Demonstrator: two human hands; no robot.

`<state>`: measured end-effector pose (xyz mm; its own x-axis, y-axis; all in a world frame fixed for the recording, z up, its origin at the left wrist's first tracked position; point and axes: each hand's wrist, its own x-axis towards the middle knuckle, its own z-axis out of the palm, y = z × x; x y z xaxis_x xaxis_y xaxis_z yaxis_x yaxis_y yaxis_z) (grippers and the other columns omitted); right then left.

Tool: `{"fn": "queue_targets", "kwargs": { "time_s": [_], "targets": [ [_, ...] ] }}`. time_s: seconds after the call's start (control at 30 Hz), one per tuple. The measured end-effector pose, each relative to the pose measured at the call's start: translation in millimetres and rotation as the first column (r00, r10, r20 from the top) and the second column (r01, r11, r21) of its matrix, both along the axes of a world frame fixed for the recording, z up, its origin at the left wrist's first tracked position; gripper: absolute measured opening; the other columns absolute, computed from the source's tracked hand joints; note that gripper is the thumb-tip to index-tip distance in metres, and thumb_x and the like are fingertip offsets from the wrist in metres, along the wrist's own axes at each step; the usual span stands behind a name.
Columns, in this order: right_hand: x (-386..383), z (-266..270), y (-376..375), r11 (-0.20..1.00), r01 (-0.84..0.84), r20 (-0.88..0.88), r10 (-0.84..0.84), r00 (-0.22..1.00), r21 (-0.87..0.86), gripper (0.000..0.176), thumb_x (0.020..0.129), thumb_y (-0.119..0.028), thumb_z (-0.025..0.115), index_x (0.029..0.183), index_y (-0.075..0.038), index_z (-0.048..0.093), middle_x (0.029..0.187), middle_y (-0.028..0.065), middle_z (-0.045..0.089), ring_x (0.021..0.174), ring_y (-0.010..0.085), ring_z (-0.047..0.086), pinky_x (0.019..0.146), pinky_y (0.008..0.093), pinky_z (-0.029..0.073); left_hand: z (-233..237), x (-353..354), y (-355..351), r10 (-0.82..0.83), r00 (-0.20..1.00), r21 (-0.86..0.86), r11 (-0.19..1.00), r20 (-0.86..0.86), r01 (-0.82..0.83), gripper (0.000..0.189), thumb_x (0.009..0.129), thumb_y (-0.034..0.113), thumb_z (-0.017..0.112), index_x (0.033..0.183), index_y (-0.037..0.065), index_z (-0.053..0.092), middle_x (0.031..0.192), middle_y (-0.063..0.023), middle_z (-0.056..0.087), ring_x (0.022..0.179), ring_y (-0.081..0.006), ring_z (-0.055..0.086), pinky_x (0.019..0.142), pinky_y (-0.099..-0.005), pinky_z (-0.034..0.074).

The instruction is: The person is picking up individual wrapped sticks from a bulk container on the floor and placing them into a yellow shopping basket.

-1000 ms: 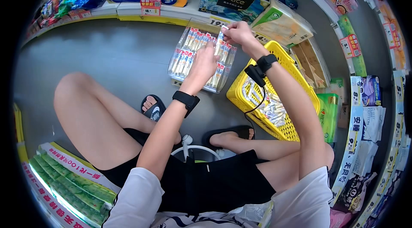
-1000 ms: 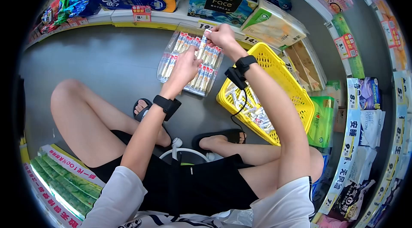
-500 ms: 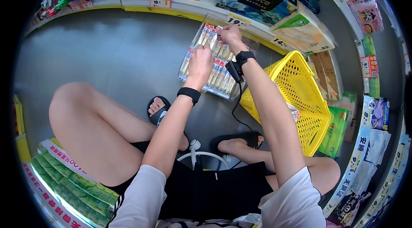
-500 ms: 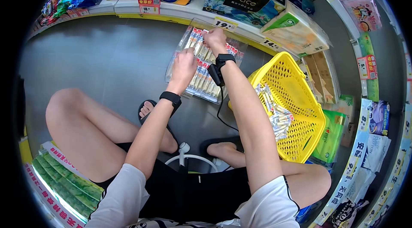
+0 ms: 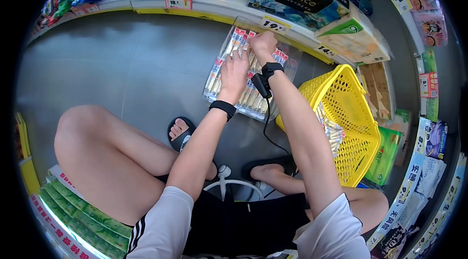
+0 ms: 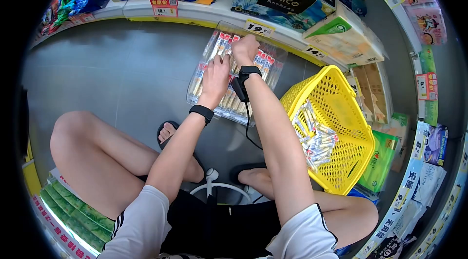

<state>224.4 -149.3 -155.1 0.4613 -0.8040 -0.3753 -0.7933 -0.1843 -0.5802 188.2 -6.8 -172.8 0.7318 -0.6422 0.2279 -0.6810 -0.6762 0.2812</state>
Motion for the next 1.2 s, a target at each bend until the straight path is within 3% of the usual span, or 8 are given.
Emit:
{"fn": "queue_targets", "kwargs": {
  "time_s": [0.2,0.4,0.47,0.57,0.63,0.97,1.13,1.2],
  "targets": [
    [-2.4,-5.3,6.7,0.992,0.057,0.033,-0.053,0.998,-0.109,0.014,0.079,-0.010,0.078,0.088,0.001,0.077,0.098,0.0271,0.073,0.099,0.0426,0.071,0.090,0.0447,0.058,-4.6,-3.4,-0.2,-0.037,0.999,0.004,0.999,-0.017,0.037,0.048,0.078,0.004,0.069,0.125,0.000,0.061,0.104,-0.0137,0.060,0.101,-0.0312,0.058,0.083,-0.0411,0.053],
    [-9.0,-19.7,3.3,0.986,0.010,0.097,0.006,0.995,-0.168,0.012,0.078,-0.011,0.077,0.082,0.000,0.077,0.096,0.0278,0.072,0.098,0.0439,0.070,0.088,0.0467,0.058,-4.7,-6.3,3.5,-0.056,0.998,-0.017,0.998,-0.007,0.056,0.047,0.080,0.004,0.065,0.126,-0.003,0.061,0.105,-0.0141,0.060,0.103,-0.0312,0.057,0.083,-0.0414,0.051],
    [-10.0,-28.9,1.2,0.959,-0.011,0.097,0.040,0.994,-0.282,0.013,0.075,-0.020,0.083,0.078,-0.008,0.079,0.073,0.0130,0.075,0.081,0.0300,0.075,0.082,0.0382,0.058,-3.4,-7.2,4.1,-0.056,0.998,-0.016,0.998,-0.008,0.055,0.048,0.079,0.004,0.065,0.127,-0.003,0.061,0.105,-0.0143,0.059,0.103,-0.0314,0.056,0.083,-0.0414,0.051],
    [-12.2,-18.4,3.2,0.986,-0.034,0.093,0.050,0.994,-0.165,0.012,0.081,-0.014,0.074,0.087,-0.004,0.078,0.097,0.0264,0.073,0.097,0.0437,0.070,0.088,0.0477,0.057,-0.4,-7.3,4.3,-0.059,0.998,-0.025,0.998,-0.010,0.059,0.049,0.079,0.004,0.065,0.127,-0.003,0.060,0.107,-0.0147,0.059,0.104,-0.0319,0.056,0.083,-0.0416,0.051],
    [-13.8,-19.9,3.6,0.984,-0.029,0.094,0.046,0.994,-0.175,0.012,0.082,-0.014,0.072,0.087,-0.005,0.078,0.097,0.0260,0.073,0.097,0.0436,0.071,0.088,0.0476,0.057,1.1,-8.8,5.6,-0.062,0.998,-0.032,0.998,-0.009,0.062,0.048,0.080,0.004,0.065,0.127,-0.003,0.060,0.108,-0.0150,0.058,0.104,-0.0322,0.056,0.083,-0.0418,0.051],
    [-34.0,24.7,10.7,0.975,0.007,0.054,0.005,0.999,-0.222,0.017,0.080,-0.016,0.071,0.092,-0.008,0.079,0.101,0.0235,0.074,0.100,0.0412,0.071,0.091,0.0464,0.057,17.8,0.5,16.8,-0.181,0.984,-0.066,0.981,0.007,0.181,0.015,0.085,0.009,0.062,0.096,0.000,0.065,0.102,-0.0154,0.059,0.102,-0.0339,0.058,0.082,-0.0469,0.053],
    [-55.5,31.8,28.9,0.952,-0.124,0.134,0.166,0.977,-0.281,0.017,0.082,-0.019,0.069,0.091,-0.008,0.078,0.095,0.0249,0.073,0.093,0.0433,0.071,0.085,0.0484,0.057,25.3,-1.6,30.2,-0.232,0.973,-0.126,0.965,0.006,0.231,0.013,0.086,0.012,0.063,0.087,0.000,0.067,0.095,-0.0169,0.063,0.096,-0.0360,0.063,0.081,-0.0466,0.055],
    [-67.4,38.7,37.2,0.926,-0.219,0.192,0.286,0.939,-0.306,0.016,0.082,-0.018,0.068,0.089,-0.007,0.077,0.088,0.0257,0.072,0.088,0.0438,0.071,0.080,0.0498,0.057,31.3,-2.8,39.3,-0.295,0.944,-0.206,0.943,-0.150,0.262,0.017,0.087,0.014,0.063,0.091,-0.001,0.068,0.092,-0.0202,0.067,0.091,-0.0383,0.066,0.080,-0.0468,0.055]
  ]
}}
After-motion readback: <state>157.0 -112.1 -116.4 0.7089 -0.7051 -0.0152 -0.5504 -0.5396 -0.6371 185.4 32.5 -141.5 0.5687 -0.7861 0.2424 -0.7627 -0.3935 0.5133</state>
